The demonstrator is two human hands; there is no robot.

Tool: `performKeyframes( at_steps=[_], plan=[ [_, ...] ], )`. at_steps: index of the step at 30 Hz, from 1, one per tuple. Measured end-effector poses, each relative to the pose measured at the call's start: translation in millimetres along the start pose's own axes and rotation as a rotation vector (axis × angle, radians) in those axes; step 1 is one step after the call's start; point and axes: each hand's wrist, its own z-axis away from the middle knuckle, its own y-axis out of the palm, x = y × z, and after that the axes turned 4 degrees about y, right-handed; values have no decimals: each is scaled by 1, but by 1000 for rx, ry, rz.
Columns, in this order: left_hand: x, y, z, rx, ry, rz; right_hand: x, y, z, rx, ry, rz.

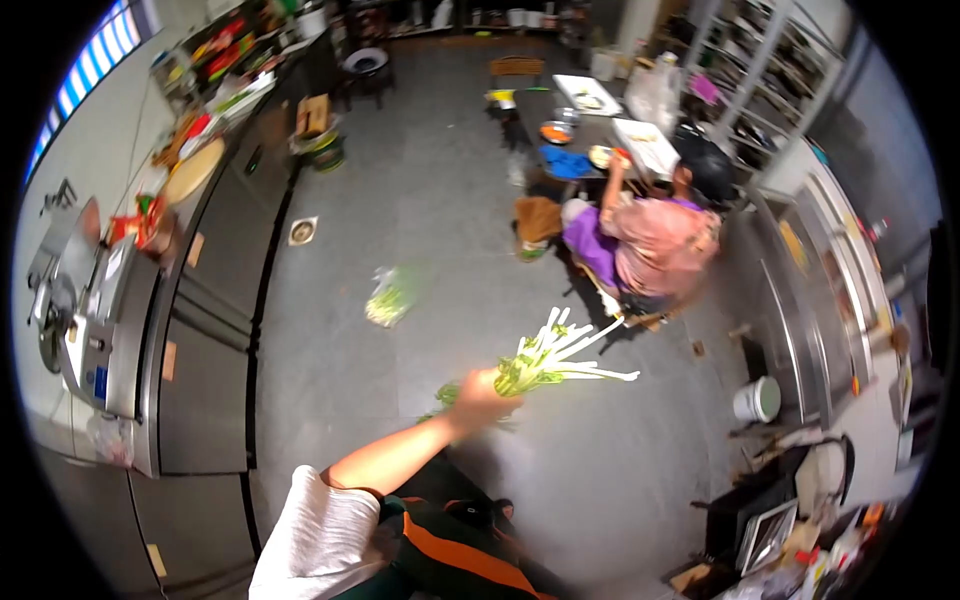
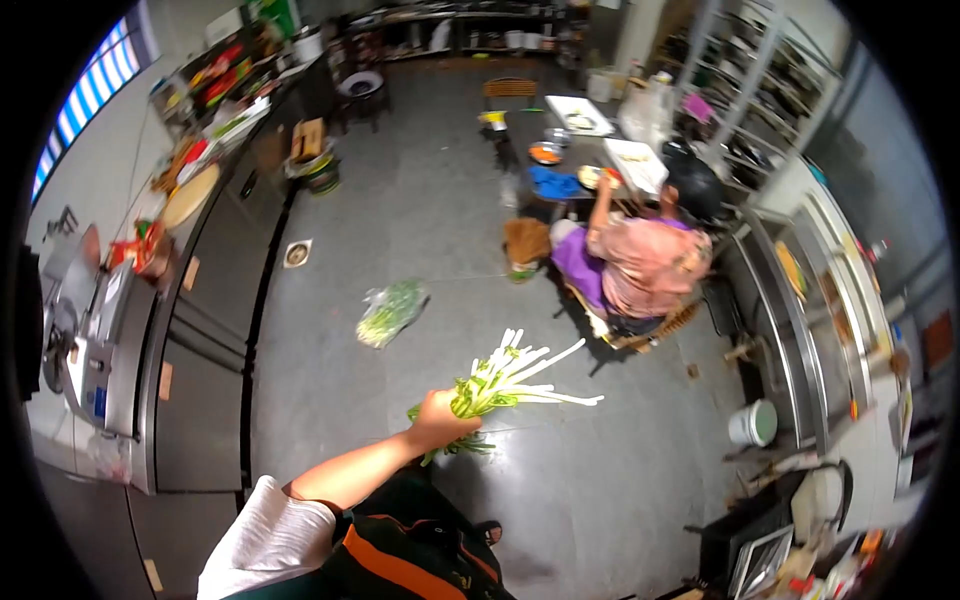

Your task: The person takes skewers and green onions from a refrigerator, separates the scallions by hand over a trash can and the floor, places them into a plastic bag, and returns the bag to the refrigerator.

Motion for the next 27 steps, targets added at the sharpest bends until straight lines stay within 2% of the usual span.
performKeyframes(
  at_steps=[2, 3, 4, 5, 6, 7, 9, 10, 11, 12, 13, 16, 18, 20, 22, 23, 24, 25, 26, 27],
  plan=[
    [42, -36, -19, -100, -5, -132, 129, -1, -62, -13, -400, -125],
    [66, -58, -27, -175, -20, -66, 194, -8, -77, -11, -555, -196],
    [77, -83, -35, -229, -141, -208, 261, -19, -86, -16, -698, -269],
    [121, -107, -48, -310, -185, -306, 325, -29, -87, -11, -795, -325],
    [119, -139, -49, -322, -231, -137, 379, -48, -80, 0, -890, -371],
    [138, -166, -53, -342, -236, -143, 420, -56, -78, -3, -884, -366],
    [182, -223, -62, -445, -89, -266, 488, -66, -78, 103, -1019, -343],
    [179, -247, -64, -594, -268, -74, 508, -66, -84, 100, -1009, -338],
    [178, -273, -66, -647, -264, -137, 526, -64, -94, 121, -1055, -225],
    [183, -295, -68, -738, -205, -77, 544, -64, -103, 144, -1103, -113],
    [200, -314, -66, -786, -241, -59, 558, -66, -108, 126, -1087, -48],
    [217, -362, -81, -994, -350, -81, 580, -29, -174, 134, -1059, -75],
    [226, -384, -97, -1128, -297, -69, 623, -29, -209, 99, -1093, -3],
    [217, -402, -105, -1163, -413, -101, 668, -27, -254, 225, -1042, 70],
    [196, -411, -126, -1282, -416, -224, 746, -29, -309, 188, -1216, 120],
    [194, -415, -133, -1338, -489, -292, 787, -27, -332, 40, -1361, 166],
    [196, -422, -139, -1400, -472, -294, 818, -23, -345, -106, -1478, 209],
    [193, -431, -142, -1417, -487, -226, 846, -22, -358, -80, -1490, 208],
    [186, -433, -147, -1439, -496, -153, 879, -28, -373, 206, -1244, 6],
    [182, -443, -158, -1443, -523, -178, 912, -37, -383, 346, -1126, -79]
  ],
)
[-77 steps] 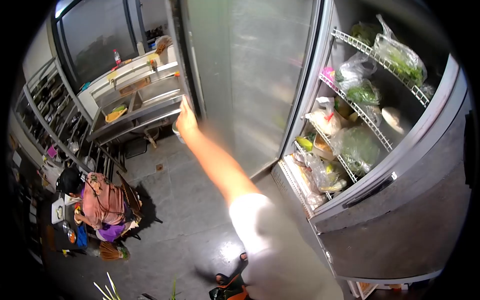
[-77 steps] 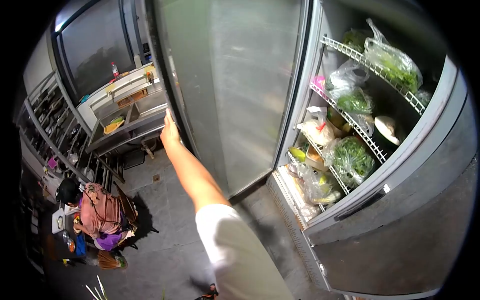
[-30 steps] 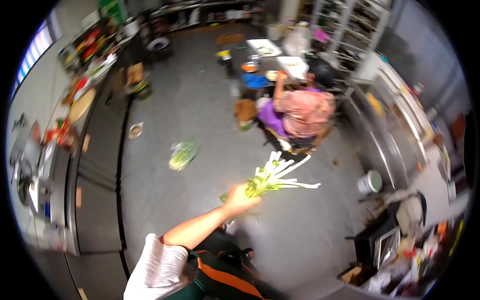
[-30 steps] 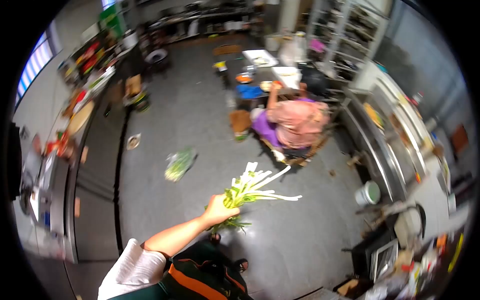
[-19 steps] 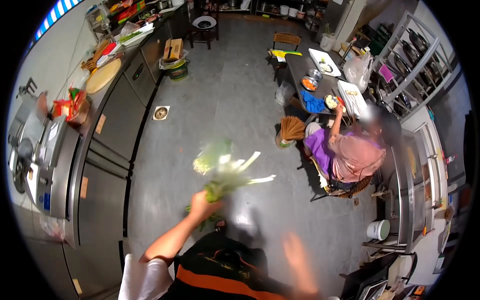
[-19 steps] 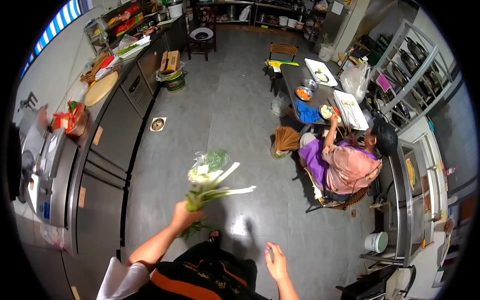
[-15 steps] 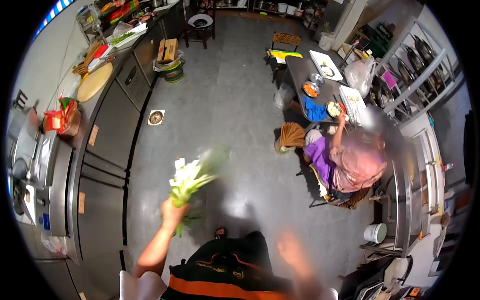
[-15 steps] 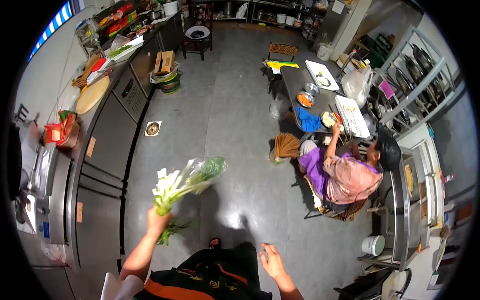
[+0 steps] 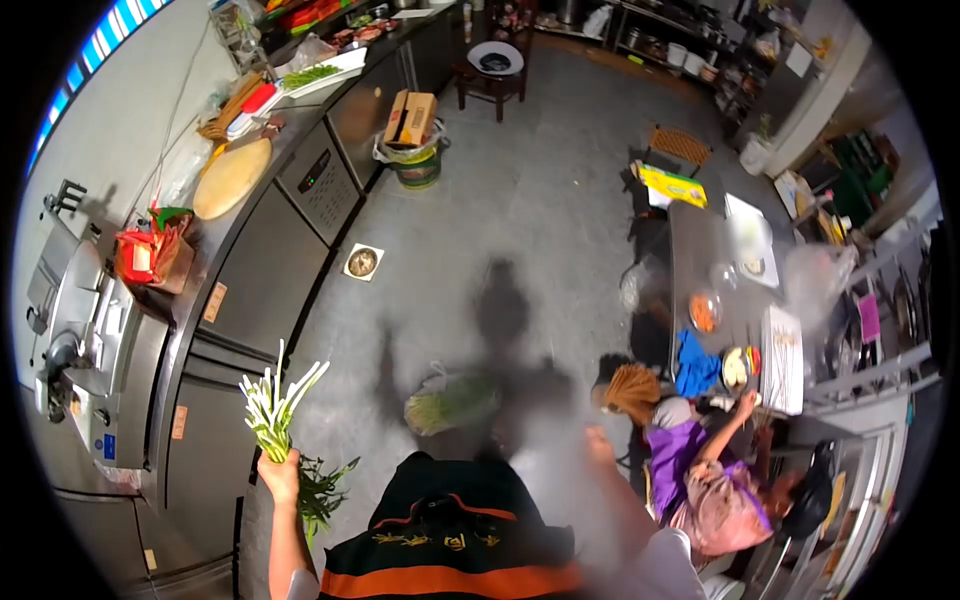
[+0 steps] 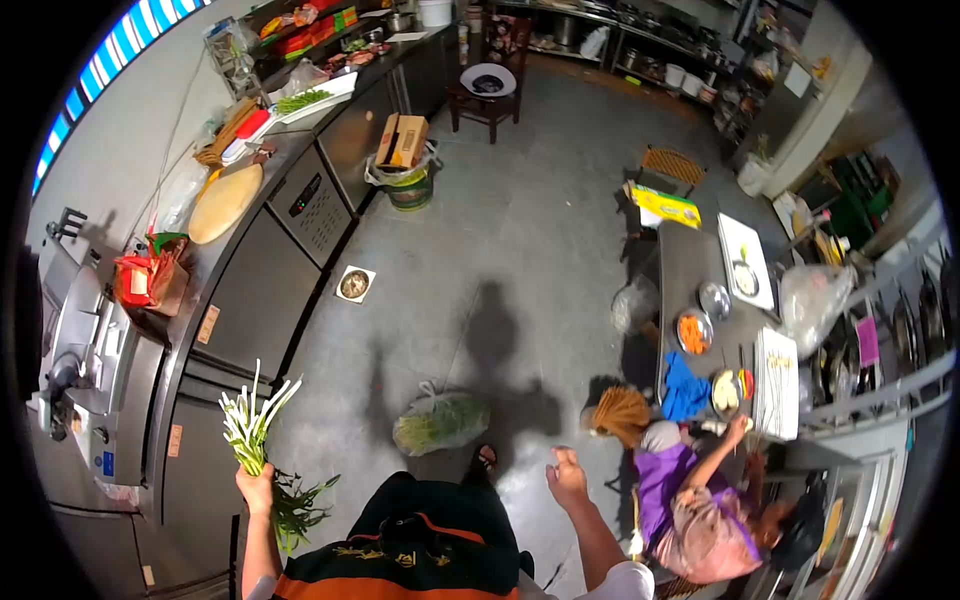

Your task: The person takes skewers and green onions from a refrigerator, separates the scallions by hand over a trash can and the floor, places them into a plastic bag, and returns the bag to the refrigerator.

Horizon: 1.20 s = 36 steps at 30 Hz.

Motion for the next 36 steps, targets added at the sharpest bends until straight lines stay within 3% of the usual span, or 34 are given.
performKeyframes(
  at_steps=[1, 3, 5, 7, 9, 11, 17, 19, 20, 22, 25, 29, 30, 32, 35, 36],
  plan=[
    [-13, 3, -6, -10, -3, -30, 25, -22, -29, 41, 107, -150],
    [-35, 18, -24, -62, 63, -39, 66, -57, -54, -146, -165, -51],
    [-51, 39, -46, -93, 37, -16, 67, -65, -86, -164, -196, -87],
    [-52, 61, -67, -113, 22, 32, 62, -70, -109, -227, -315, 71],
    [-40, 85, -90, -118, 52, 0, 50, -61, -132, -197, -273, 86],
    [-68, 112, -108, -135, 23, -27, 46, -56, -161, -136, -254, 22],
    [-75, 180, -197, -138, -150, -49, 99, -56, -283, 55, -159, 86],
    [-62, 227, -246, -176, -193, -24, 107, -43, -352, 126, 20, -99],
    [-72, 242, -277, -190, -207, -2, 132, -45, -388, 151, 82, -145],
    [-88, 267, -320, -235, -240, -2, 226, -63, -439, 216, -231, 149],
    [-127, 297, -369, -210, -344, -17, 295, -58, -539, 239, -491, 380],
    [-132, 329, -398, -315, -315, -61, 376, -33, -675, 330, -653, 301],
    [-129, 338, -402, -352, -353, -3, 380, -12, -725, 458, -512, 34],
    [-122, 357, -400, -412, -433, 44, 412, 14, -819, 586, -382, -23],
    [-141, 406, -398, -565, -537, -64, 514, 39, -931, 595, -526, 132],
    [-149, 428, -397, -624, -604, -122, 537, 57, -978, 537, -749, 229]
  ],
)
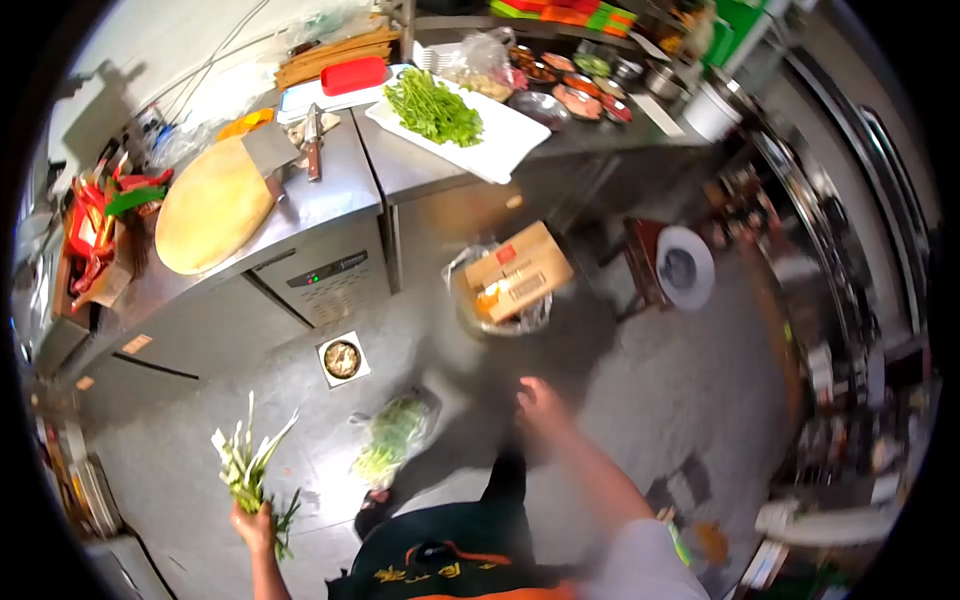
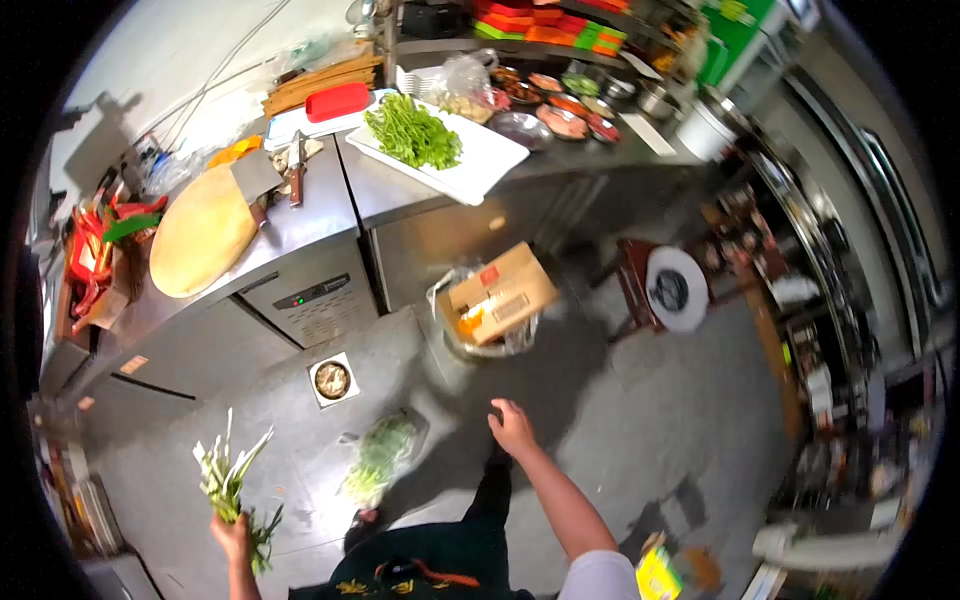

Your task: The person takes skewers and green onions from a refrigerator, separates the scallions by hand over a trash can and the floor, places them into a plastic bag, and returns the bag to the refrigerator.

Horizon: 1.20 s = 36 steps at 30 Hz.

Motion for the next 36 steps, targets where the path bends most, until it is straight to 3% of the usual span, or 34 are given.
performKeyframes(
  at_steps=[3, 5, 6, 7, 8, 12, 13, 14, 15, 17, 18, 19, 21, 22, 24, 25, 28, 31, 33, 35, 36],
  plan=[
    [-25, 58, 56, -199, -105, -186, -57, -11, -162, 68, -84, 463],
    [-38, 95, 92, -208, -202, -361, -106, 2, -257, 231, -41, 818],
    [-66, 118, 104, -194, -241, -441, -125, 6, -287, 278, -53, 854],
    [-55, 142, 121, -280, -149, -541, -143, 11, -320, 310, -72, 895],
    [-80, 162, 128, -191, -249, -562, -168, 22, -351, 263, -115, 935],
    [-126, 217, 152, -5, -485, -736, -235, 52, -417, 175, -252, 1055],
    [-130, 226, 156, -17, -435, -709, -240, 54, -424, 136, -285, 1109],
    [-129, 239, 157, -55, -414, -602, -196, 35, -424, 429, -138, 1241],
    [-123, 253, 158, -100, -389, -490, -196, 31, -423, 448, -153, 1254],
    [-131, 264, 160, -86, -355, -474, -197, 19, -423, 516, -358, 1221],
    [-118, 264, 170, -72, -380, -513, -197, 9, -419, 614, -261, 1144],
    [-106, 262, 180, -56, -402, -550, -213, -6, -410, 475, -354, 1102],
    [-109, 261, 181, 9, -448, -467, -229, -51, -379, 303, -262, 1019],
    [-114, 266, 176, -31, -423, -426, -185, -84, -358, 307, -84, 888],
    [-110, 273, 172, -50, -406, -354, -239, -130, -337, 68, -83, 963],
    [-113, 282, 166, -47, -437, -328, -230, -157, -326, 141, 39, 702],
    [-66, 327, 163, -80, -509, -58, -246, -186, -317, 35, 180, 579],
    [-67, 390, 125, -64, -422, 122, -300, -178, -339, 64, 348, 376],
    [-63, 438, 102, -59, -512, 304, -373, -157, -367, 116, 434, 321],
    [-28, 492, 97, -75, -471, 329, -479, -122, -393, 15, 537, 302],
    [-23, 514, 91, -81, -463, 409, -472, -102, -393, -25, 608, 332]
  ],
)
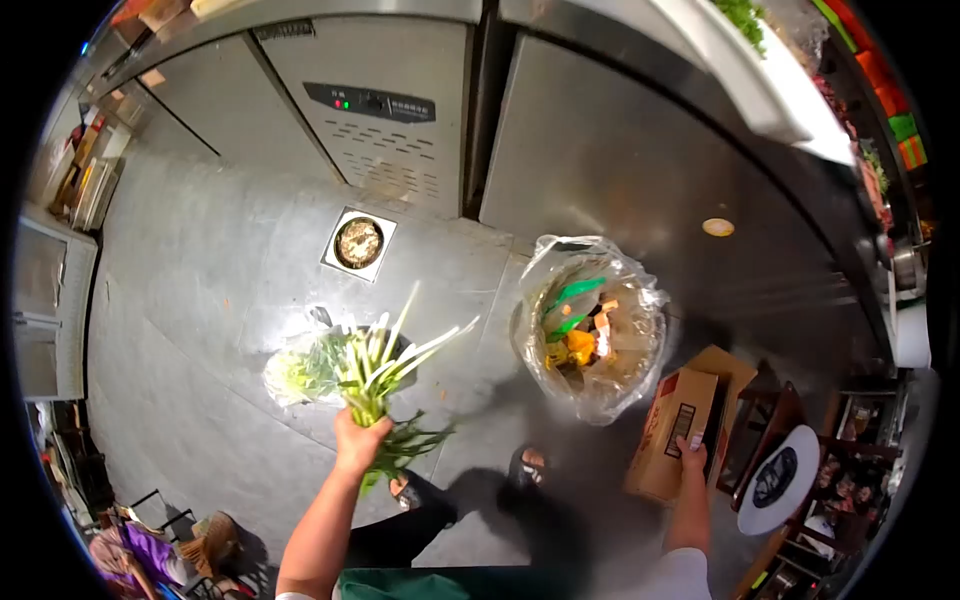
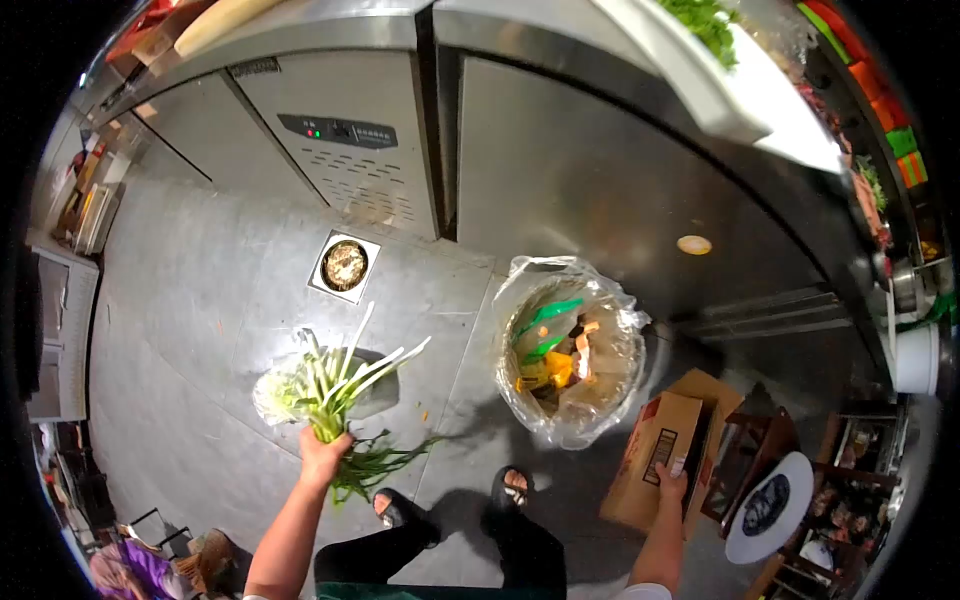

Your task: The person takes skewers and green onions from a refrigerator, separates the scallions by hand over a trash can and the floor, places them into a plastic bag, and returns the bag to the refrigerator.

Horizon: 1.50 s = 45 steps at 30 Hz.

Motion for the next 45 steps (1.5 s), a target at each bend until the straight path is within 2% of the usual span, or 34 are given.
performKeyframes(
  at_steps=[2, 3, 4, 6, 7, 8, 9, 10, 12, 13, 14, 15, 16, 17, 18, 19, 21, 24, 25, 27, 29, 34, 37, 39, 41, 45],
  plan=[
    [18, 39, -11, 23, -21, 163, -21, 41, -36, 74, 14, -75],
    [27, 51, -16, 61, -18, 138, -25, 61, -54, 151, 34, -146],
    [36, 62, -20, 82, -26, 170, -23, 76, -66, 128, 47, -56],
    [56, 77, -23, 95, -12, 205, -1, 106, -62, -204, -44, -120],
    [67, 84, -28, 95, 19, 219, 3, 116, -86, -303, -363, -172],
    [75, 91, -32, 104, 28, 252, 52, 110, -32, -679, -541, 74],
    [80, 96, -36, 110, 69, 279, 102, 104, 22, -694, -801, -228],
    [79, 99, -38, 127, 82, 279, 135, 104, 46, -737, -1051, -350],
    [71, 107, -40, 153, 119, 295, 184, 109, 116, -93, -1238, -693],
    [67, 112, -40, 178, 144, 336, 204, 111, 157, 24, -1173, -569],
    [59, 118, -40, 209, 171, 376, 214, 113, 189, 189, -1475, -640],
    [45, 123, -37, 223, 202, 387, 223, 119, 212, 299, -1546, -663],
    [27, 127, -30, 234, 222, 363, 230, 115, 235, 551, -1493, -695],
    [12, 132, -25, 243, 238, 334, 236, 115, 250, 610, -1488, -752],
    [2, 137, -20, 267, 240, 331, 238, 113, 260, 752, -1364, -798],
    [-10, 142, -16, 283, 264, 327, 244, 111, 265, 802, -1306, -864],
    [-27, 154, -11, 402, 308, 320, 256, 97, 273, 859, -985, -1053],
    [-41, 176, -15, 629, 279, 417, 268, 80, 245, 787, -1027, -1051],
    [-42, 184, -17, 737, 265, 470, 269, 76, 234, 813, -1034, -1075],
    [-45, 198, -19, 797, 231, 499, 266, 63, 219, 868, -954, -1042],
    [-45, 210, -19, 922, 86, 696, 263, 54, 204, 893, -913, -1038],
    [-43, 232, -25, 926, -63, 825, 261, 40, 172, 911, -830, -1100],
    [-36, 239, -34, 856, -67, 760, 258, 25, 157, 875, -870, -1156],
    [-29, 245, -41, 843, -55, 769, 260, 6, 150, 727, -905, -1195],
    [-27, 245, -43, 860, -83, 801, 266, -15, 138, 690, -941, -1389],
    [-19, 247, -51, 857, -14, 744, 271, -45, 125, 723, -966, -1532]
  ],
)
